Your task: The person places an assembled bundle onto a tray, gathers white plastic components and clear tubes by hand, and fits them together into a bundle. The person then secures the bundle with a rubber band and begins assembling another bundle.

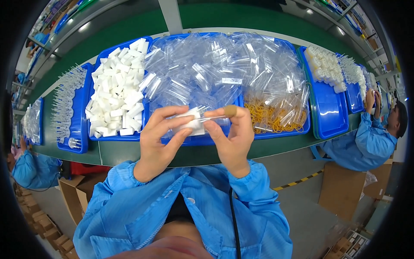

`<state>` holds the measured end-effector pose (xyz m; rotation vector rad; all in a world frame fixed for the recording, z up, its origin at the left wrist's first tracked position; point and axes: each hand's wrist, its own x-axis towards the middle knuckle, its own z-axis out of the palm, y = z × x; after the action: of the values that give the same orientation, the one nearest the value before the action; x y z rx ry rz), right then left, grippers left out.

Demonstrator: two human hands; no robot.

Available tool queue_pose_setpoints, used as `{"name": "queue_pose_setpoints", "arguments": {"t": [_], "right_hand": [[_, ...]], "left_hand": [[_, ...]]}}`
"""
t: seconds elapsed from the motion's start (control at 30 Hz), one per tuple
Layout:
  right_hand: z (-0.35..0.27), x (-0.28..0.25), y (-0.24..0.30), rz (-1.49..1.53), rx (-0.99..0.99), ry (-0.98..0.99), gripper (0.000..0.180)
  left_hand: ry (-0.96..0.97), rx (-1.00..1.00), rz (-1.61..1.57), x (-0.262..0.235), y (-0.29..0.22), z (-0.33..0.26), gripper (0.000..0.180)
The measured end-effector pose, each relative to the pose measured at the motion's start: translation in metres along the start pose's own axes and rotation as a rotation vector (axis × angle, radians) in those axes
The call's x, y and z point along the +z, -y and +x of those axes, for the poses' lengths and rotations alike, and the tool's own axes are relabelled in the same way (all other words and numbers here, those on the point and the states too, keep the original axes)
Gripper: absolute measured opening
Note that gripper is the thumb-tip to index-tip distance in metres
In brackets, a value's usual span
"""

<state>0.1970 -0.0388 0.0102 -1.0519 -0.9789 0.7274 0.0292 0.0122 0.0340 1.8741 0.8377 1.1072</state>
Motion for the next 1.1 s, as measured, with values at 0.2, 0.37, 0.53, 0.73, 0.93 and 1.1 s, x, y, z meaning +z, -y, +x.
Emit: {"name": "queue_pose_setpoints", "arguments": {"t": [0.2, 0.37, 0.53, 0.73, 0.93, 1.1], "right_hand": [[0.006, -0.02, 0.012, -0.02, 0.133, 0.081, 0.018], [0.006, -0.016, 0.015, -0.013, 0.167, 0.047, 0.022], [0.011, -0.013, 0.025, 0.138, 0.159, -0.047, 0.032], [0.009, -0.016, 0.012, 0.064, 0.058, -0.001, 0.034], [0.003, -0.015, 0.002, 0.112, 0.075, 0.119, 0.04], [0.003, 0.0, 0.003, 0.04, 0.038, 0.092, 0.045]], "left_hand": [[-0.003, 0.01, 0.019, 0.006, 0.0, 0.0, 0.031], [0.057, -0.036, -0.09, 0.003, 0.002, 0.003, 0.031], [0.034, -0.264, -0.629, -0.008, 0.006, 0.007, 0.025], [0.0, -0.078, -0.563, -0.009, 0.013, -0.007, 0.026], [-0.001, 0.025, -0.407, -0.006, 0.013, -0.011, 0.028], [-0.045, 0.018, -0.517, -0.004, 0.016, -0.016, 0.032]]}}
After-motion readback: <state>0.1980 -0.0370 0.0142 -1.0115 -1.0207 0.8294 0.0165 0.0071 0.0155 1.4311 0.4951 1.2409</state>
